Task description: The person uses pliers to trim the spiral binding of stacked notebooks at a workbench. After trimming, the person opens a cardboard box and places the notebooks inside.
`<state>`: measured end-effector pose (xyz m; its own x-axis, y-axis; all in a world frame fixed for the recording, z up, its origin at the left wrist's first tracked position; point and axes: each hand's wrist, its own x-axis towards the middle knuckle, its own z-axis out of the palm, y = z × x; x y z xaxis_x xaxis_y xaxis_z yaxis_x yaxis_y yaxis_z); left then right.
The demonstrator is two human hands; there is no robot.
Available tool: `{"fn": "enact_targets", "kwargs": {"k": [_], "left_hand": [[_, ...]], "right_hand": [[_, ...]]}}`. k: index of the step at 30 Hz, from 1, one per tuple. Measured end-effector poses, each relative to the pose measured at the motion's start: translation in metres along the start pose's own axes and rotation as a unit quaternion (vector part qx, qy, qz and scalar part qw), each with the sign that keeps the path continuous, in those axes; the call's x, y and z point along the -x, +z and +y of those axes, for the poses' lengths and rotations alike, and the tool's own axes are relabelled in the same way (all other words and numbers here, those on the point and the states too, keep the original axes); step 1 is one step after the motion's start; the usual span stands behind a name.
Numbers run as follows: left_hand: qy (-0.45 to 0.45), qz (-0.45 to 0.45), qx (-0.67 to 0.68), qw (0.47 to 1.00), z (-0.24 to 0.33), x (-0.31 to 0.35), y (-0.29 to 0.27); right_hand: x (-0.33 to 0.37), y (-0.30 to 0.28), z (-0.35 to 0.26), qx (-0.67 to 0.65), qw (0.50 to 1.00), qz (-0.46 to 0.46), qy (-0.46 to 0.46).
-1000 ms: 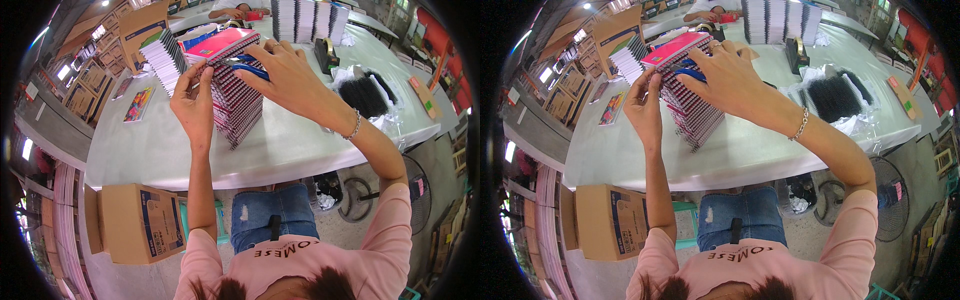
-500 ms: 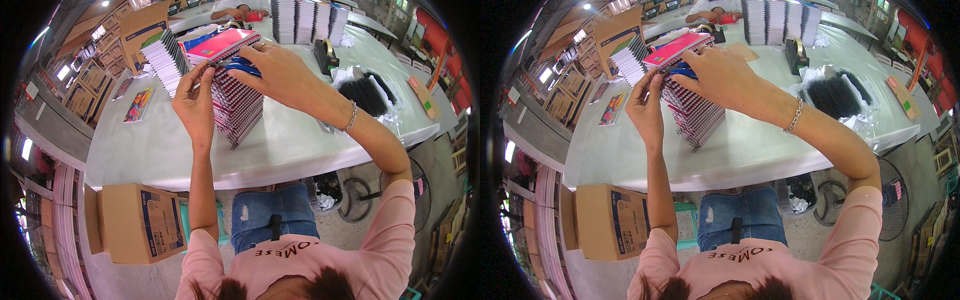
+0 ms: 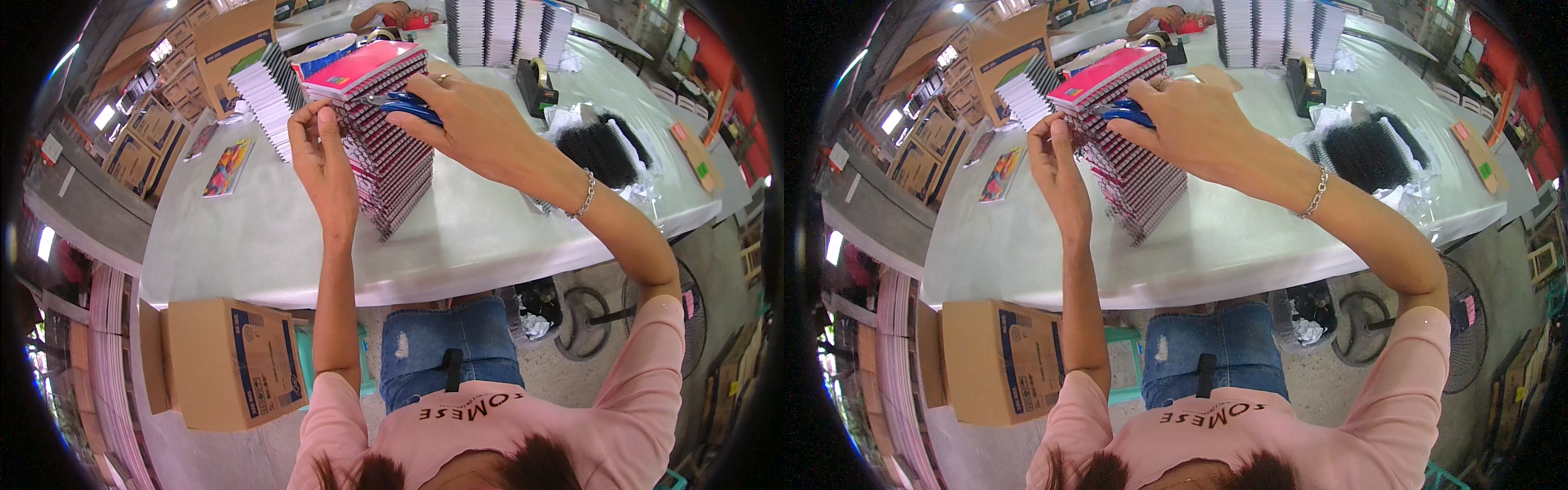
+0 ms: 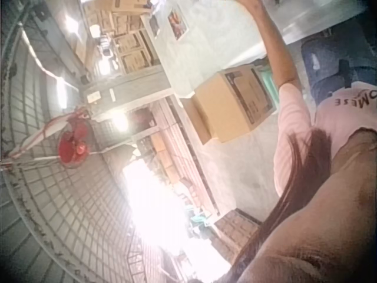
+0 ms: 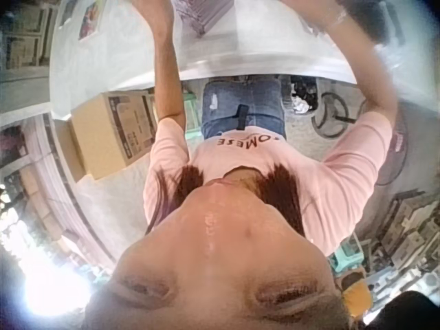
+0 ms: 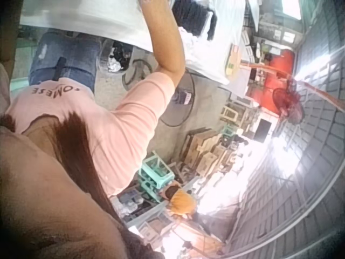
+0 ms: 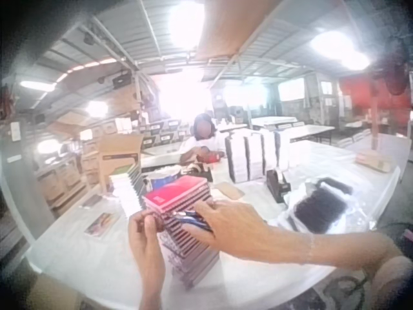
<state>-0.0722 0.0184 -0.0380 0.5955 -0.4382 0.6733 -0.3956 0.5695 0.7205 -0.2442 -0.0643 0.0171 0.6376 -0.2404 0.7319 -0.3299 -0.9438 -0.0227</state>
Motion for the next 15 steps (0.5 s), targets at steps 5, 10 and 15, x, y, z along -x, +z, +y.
{"fn": "enact_targets", "kwargs": {"k": [5,10,15], "left_hand": [[-0.028,-0.014,-0.036,0.999,0.004,0.005,0.009],[0.013,-0.019,-0.06,0.998,0.001,0.008,0.014],[0.018,-0.025,-0.076,0.997,-0.006,0.009,0.011]], "right_hand": [[0.007,0.008,0.003,0.043,0.999,0.003,-0.003],[0.005,0.017,0.003,0.04,0.999,0.023,-0.008],[-0.005,0.009,-0.002,0.011,1.0,-0.028,-0.002]]}}
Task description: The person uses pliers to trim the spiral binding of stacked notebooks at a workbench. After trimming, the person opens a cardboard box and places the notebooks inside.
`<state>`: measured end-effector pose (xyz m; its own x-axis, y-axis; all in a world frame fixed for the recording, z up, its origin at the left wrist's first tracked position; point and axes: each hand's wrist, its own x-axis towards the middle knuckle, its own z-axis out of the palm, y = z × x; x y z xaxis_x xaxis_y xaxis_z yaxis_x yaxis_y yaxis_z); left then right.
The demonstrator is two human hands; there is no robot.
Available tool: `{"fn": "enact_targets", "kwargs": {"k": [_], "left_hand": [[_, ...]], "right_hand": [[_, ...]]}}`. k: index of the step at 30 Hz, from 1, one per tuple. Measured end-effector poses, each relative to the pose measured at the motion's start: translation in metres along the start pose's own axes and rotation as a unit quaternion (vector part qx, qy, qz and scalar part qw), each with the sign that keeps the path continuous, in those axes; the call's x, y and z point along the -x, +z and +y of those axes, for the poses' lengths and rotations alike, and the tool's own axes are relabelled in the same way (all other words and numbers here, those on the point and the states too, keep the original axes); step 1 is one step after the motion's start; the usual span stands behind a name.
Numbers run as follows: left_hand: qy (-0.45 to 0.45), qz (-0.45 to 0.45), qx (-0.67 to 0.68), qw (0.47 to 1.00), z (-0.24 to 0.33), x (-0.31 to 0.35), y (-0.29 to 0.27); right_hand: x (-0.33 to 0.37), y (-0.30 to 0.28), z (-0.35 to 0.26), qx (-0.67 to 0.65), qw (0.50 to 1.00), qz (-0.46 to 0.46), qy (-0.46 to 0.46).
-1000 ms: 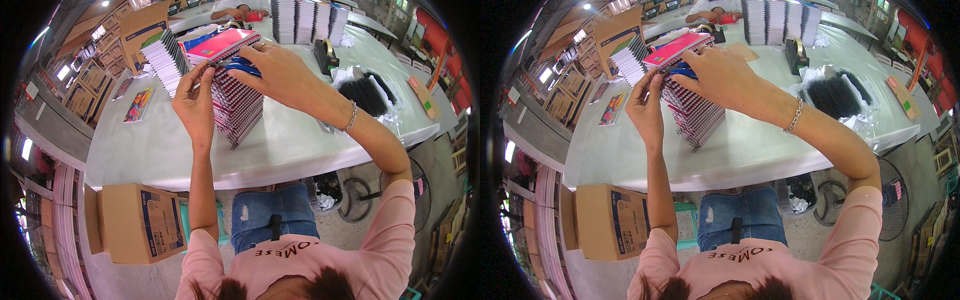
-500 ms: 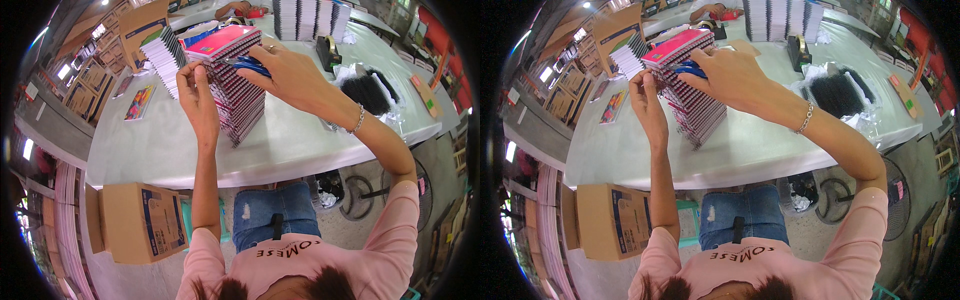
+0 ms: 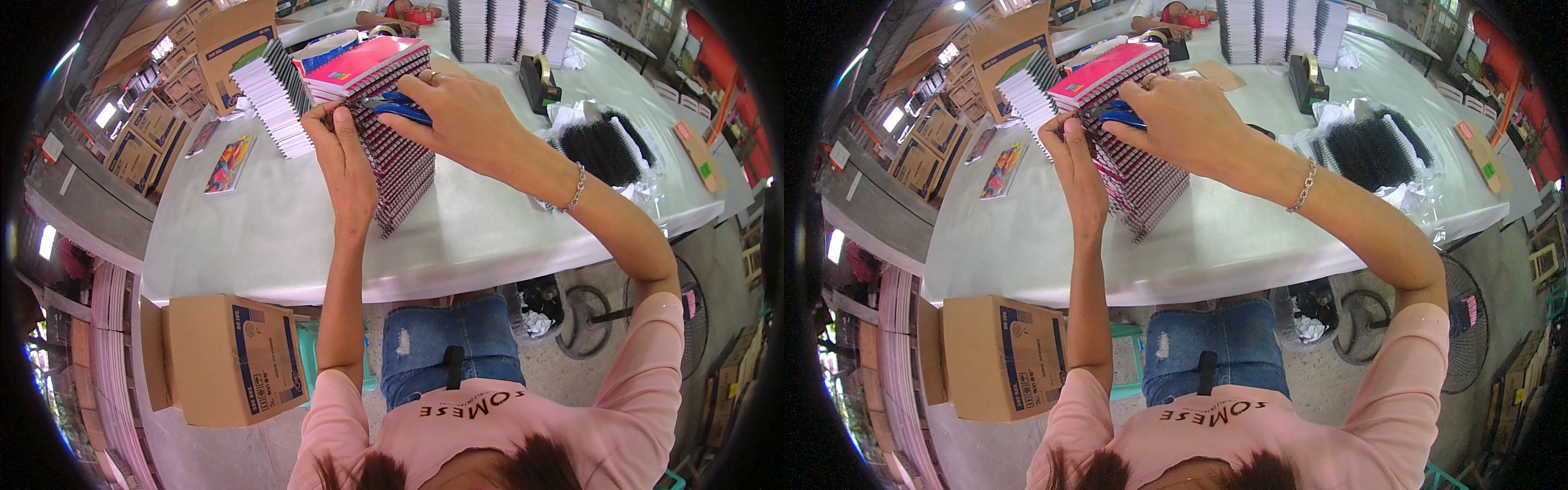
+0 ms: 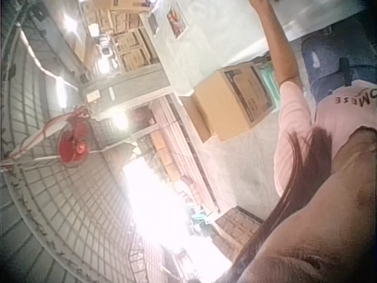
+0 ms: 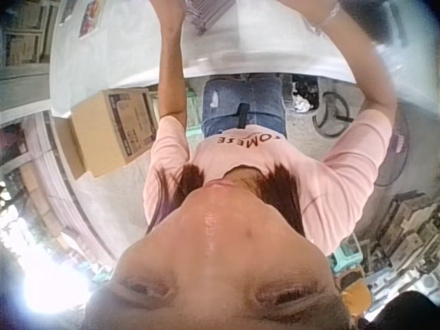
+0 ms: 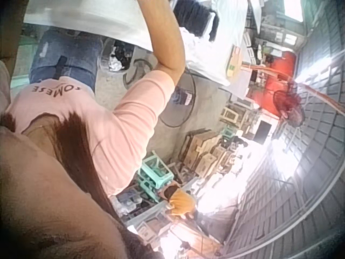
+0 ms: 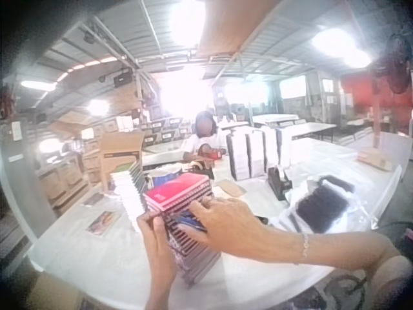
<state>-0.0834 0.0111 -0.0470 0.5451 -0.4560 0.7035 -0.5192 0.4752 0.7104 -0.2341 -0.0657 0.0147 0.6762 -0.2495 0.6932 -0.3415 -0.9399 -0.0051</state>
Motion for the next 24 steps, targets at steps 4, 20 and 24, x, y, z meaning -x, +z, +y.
{"fn": "enact_targets", "kwargs": {"k": [4,20,24], "left_hand": [[-0.012,-0.001,-0.008,1.0,0.001,0.001,0.002],[-0.006,0.009,0.015,1.0,-0.002,0.01,0.005],[-0.009,0.012,0.0,1.0,-0.003,0.012,0.004]], "right_hand": [[0.003,0.0,0.0,0.009,1.0,-0.022,0.017],[0.015,0.017,0.008,0.028,0.997,0.069,-0.033],[0.009,0.009,0.002,0.025,1.0,-0.01,-0.011]]}}
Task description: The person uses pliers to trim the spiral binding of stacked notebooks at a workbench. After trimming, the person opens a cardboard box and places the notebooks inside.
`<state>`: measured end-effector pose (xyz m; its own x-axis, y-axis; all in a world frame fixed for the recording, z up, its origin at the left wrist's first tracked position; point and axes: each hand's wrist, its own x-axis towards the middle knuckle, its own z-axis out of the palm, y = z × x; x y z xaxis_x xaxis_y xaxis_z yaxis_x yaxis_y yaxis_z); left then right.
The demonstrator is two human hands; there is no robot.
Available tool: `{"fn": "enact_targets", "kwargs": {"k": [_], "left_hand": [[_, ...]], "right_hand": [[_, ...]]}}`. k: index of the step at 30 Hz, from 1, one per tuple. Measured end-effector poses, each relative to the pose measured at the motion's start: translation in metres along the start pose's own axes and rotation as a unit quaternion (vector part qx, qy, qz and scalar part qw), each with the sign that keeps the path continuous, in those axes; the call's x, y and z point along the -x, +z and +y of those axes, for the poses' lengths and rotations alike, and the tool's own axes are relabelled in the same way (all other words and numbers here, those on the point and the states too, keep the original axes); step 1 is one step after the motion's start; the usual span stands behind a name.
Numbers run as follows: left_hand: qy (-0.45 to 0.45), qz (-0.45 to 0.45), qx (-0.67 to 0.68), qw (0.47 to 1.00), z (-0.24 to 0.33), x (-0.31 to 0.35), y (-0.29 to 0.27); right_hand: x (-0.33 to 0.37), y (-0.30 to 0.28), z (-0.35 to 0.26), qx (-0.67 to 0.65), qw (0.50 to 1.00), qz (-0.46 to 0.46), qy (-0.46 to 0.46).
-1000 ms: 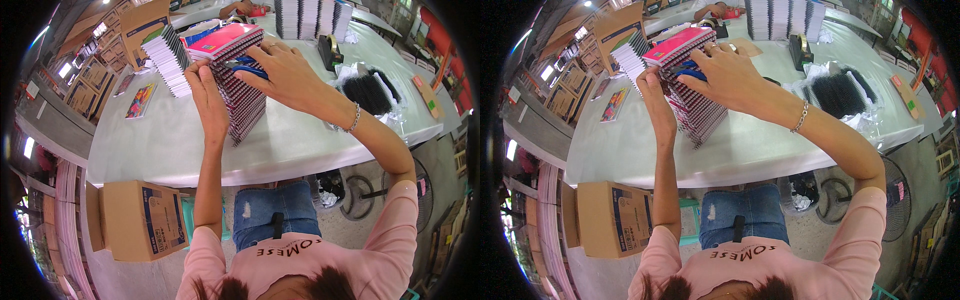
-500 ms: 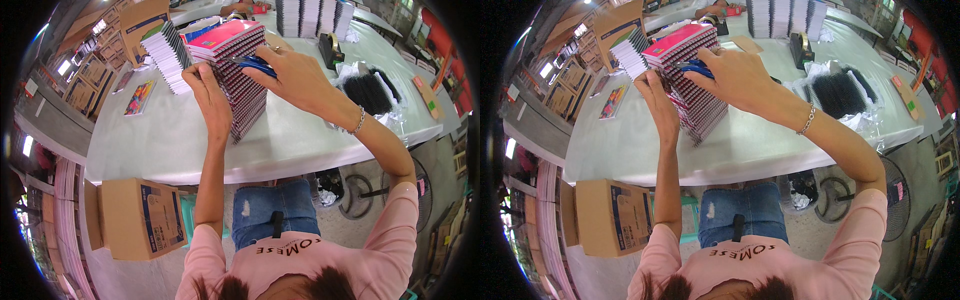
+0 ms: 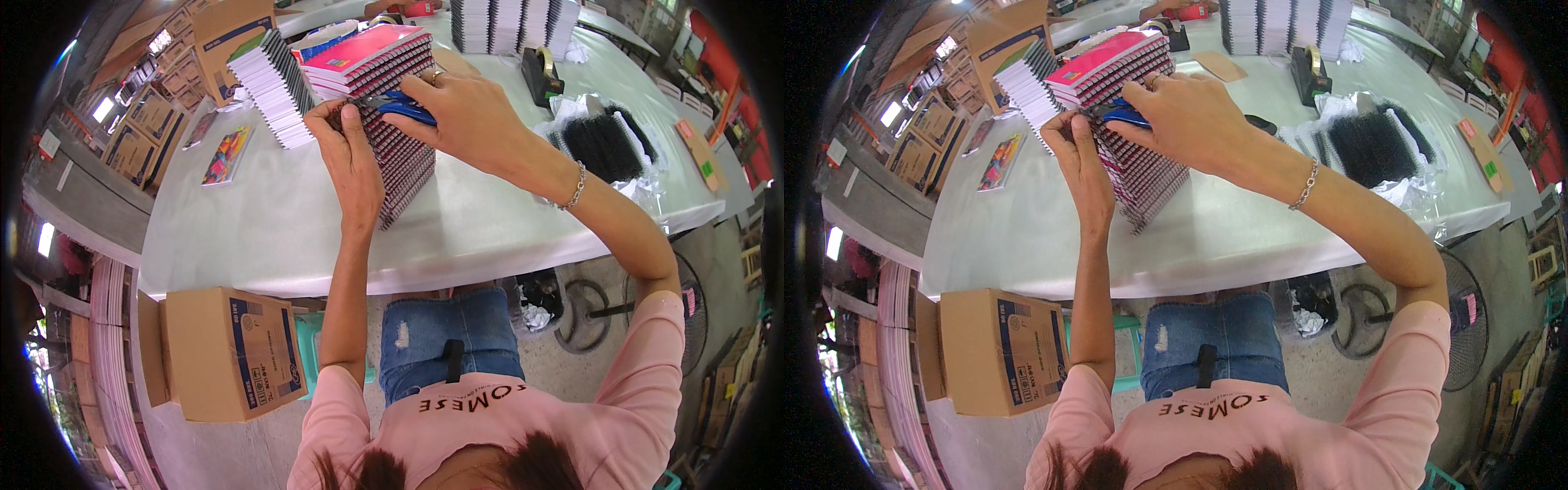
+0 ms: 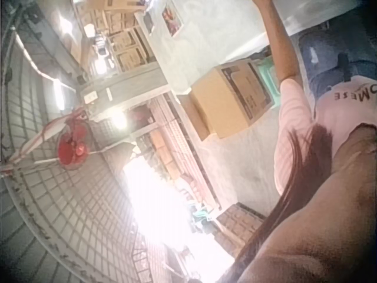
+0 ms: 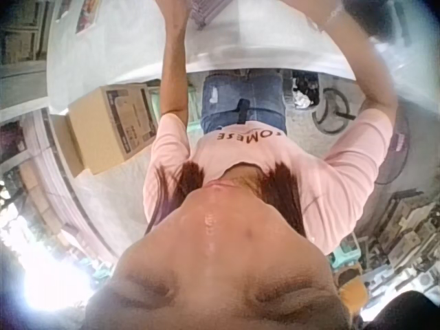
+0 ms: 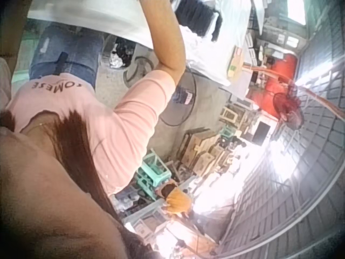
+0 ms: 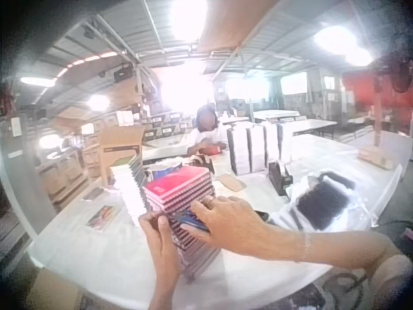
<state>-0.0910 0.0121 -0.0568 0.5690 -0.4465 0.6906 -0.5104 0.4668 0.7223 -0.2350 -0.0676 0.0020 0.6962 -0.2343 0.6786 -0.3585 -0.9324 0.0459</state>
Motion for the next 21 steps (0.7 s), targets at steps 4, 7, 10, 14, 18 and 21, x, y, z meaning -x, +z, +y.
{"fn": "enact_targets", "kwargs": {"k": [4,7,10,14,18,21], "left_hand": [[0.012,0.009,-0.025,1.0,-0.001,0.0,0.001],[-0.054,0.032,0.017,0.998,-0.001,0.002,0.002],[-0.01,0.074,0.023,0.997,0.0,0.001,0.009],[-0.006,0.045,0.021,0.999,-0.002,0.004,0.005],[-0.014,0.009,0.034,0.999,-0.009,0.008,0.002],[-0.011,0.007,0.04,0.999,-0.012,0.009,0.002]], "right_hand": [[0.003,-0.004,-0.001,-0.044,0.997,-0.046,0.044],[0.01,-0.007,0.001,-0.058,0.997,-0.02,0.054],[0.015,-0.001,0.007,-0.033,0.998,0.041,0.02],[0.016,0.008,0.012,-0.012,0.997,0.079,-0.015],[0.014,0.013,0.01,-0.001,0.998,0.055,-0.014],[0.011,0.016,0.007,-0.004,0.998,0.057,-0.015]]}}
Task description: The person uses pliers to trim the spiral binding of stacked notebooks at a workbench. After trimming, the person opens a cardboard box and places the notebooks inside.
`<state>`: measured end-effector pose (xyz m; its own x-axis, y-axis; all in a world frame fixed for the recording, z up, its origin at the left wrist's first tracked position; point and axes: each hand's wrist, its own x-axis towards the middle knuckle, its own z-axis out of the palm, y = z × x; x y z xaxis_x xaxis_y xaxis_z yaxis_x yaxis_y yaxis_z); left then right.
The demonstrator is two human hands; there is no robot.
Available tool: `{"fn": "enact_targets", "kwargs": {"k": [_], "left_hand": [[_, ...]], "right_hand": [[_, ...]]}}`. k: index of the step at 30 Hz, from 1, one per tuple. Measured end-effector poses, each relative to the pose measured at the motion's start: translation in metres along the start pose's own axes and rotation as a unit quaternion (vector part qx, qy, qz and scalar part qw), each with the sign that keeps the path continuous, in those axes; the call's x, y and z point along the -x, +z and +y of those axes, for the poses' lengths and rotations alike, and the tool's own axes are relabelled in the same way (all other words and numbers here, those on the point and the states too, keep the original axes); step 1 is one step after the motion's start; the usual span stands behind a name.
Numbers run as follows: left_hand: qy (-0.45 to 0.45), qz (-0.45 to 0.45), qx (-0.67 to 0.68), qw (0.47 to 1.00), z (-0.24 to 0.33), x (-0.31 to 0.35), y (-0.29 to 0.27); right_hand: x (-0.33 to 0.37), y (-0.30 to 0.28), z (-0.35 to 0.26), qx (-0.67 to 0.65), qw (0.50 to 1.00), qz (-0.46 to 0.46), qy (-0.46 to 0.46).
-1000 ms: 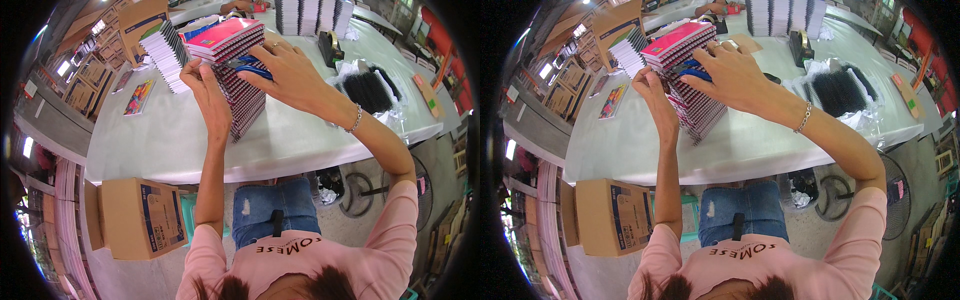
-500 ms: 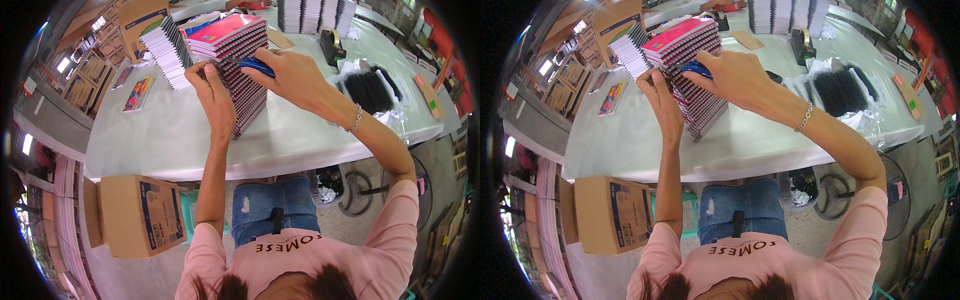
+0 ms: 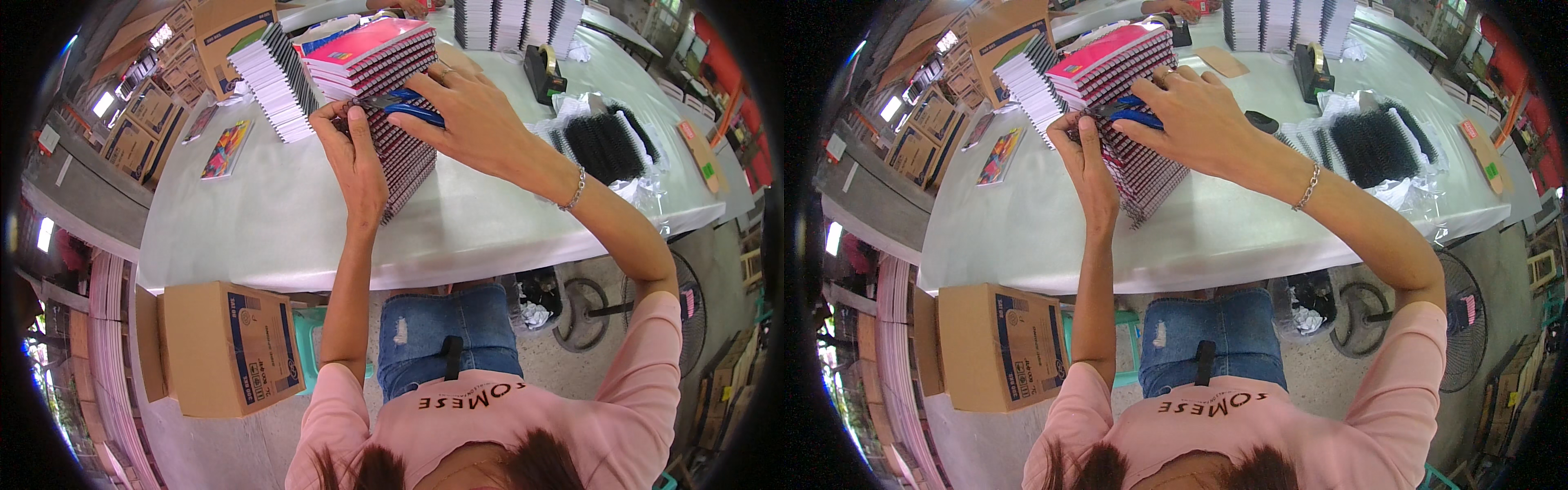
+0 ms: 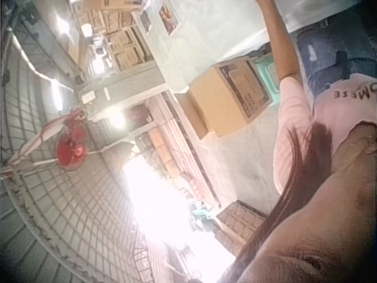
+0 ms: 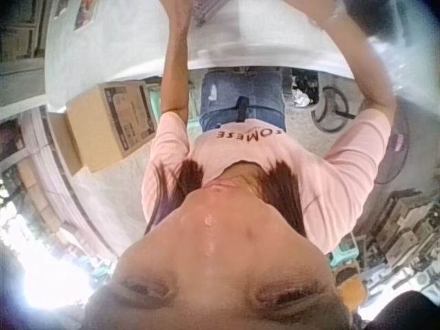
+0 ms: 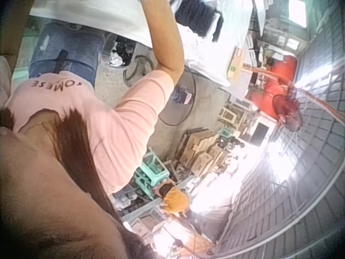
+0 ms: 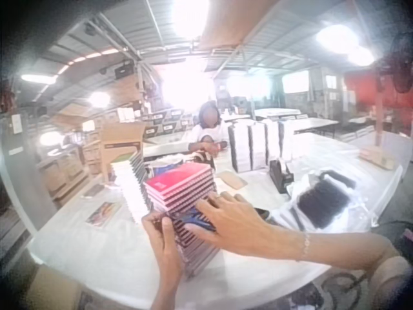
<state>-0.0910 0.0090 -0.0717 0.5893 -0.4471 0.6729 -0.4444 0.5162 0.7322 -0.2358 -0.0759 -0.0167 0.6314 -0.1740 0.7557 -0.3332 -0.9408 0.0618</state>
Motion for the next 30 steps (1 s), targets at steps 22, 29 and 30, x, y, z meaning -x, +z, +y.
{"fn": "enact_targets", "kwargs": {"k": [22,29,30], "left_hand": [[-0.013,0.009,0.016,1.0,-0.004,0.007,0.003],[0.021,0.022,-0.037,0.999,-0.004,0.009,0.004],[0.019,0.023,-0.039,0.999,-0.003,0.008,0.005]], "right_hand": [[0.01,0.0,0.0,-0.007,1.0,-0.011,0.019],[0.009,0.001,0.001,-0.053,0.993,-0.082,0.061],[0.011,0.001,0.002,-0.054,0.994,-0.076,0.061]]}}
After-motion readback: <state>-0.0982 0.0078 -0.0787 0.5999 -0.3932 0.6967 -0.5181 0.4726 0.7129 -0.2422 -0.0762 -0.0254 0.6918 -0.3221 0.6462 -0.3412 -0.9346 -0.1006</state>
